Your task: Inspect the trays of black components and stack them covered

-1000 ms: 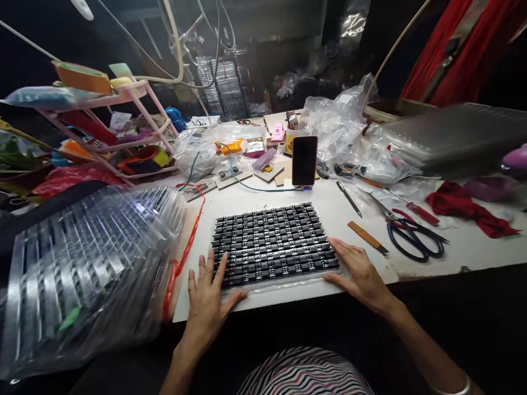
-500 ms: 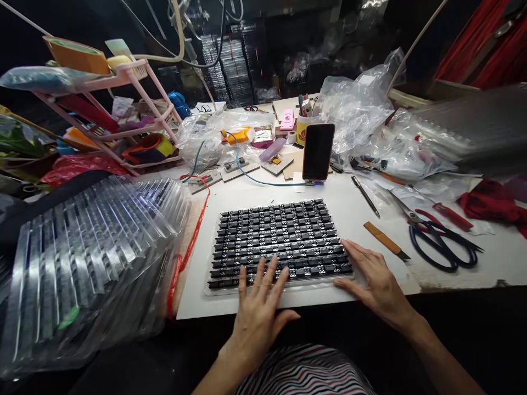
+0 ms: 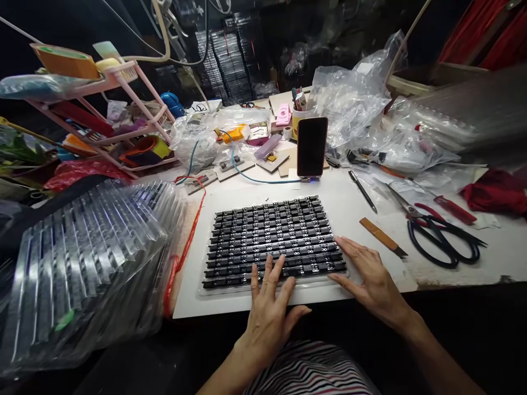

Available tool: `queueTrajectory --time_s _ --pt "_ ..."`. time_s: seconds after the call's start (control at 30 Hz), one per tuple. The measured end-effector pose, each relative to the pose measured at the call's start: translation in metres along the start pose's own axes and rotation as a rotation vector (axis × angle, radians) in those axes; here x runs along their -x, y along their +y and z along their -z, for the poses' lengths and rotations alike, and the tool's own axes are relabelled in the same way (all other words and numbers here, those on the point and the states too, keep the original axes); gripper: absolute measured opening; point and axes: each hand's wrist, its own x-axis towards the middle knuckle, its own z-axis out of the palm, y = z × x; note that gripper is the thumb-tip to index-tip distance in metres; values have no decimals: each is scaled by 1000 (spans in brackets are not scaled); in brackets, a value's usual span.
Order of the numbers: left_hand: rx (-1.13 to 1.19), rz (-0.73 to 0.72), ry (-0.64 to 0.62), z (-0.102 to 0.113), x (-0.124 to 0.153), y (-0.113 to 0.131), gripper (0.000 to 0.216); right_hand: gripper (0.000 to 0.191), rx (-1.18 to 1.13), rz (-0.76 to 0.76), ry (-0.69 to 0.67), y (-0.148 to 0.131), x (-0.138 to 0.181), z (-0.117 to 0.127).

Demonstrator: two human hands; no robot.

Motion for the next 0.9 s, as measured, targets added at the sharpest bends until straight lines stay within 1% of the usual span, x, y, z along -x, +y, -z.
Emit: queueTrajectory --time_s 0.13,0.23,0.37,0.5,0.57,0.67,0.77,0.83,0.9 --pt "27 -21 -19 -2 -6 7 34 54 -27 -107 48 -7 -3 -4" --pt "46 -21 -37 -3 -10 11 34 49 -15 -179 71 -14 -6 -8" --pt "65 -36 -52 -7 -14 19 35 49 21 -225 91 -18 -9 -13" --pt "89 -45 -83 -8 -16 21 40 52 53 -197 106 -17 -8 -15" --pt "99 -37 -79 -5 -13 16 39 53 51 -184 104 -16 -6 -14" --pt "113 6 -27 7 0 -2 28 53 2 -192 93 -16 -5 -12" --pt "107 103 67 22 23 -25 20 52 -43 -228 79 -17 -3 -9" --pt "80 173 126 31 39 -39 21 52 -38 -249 76 -17 -3 -9" --pt "47 235 156 39 52 -48 22 54 -20 -268 74 -18 -2 -9"
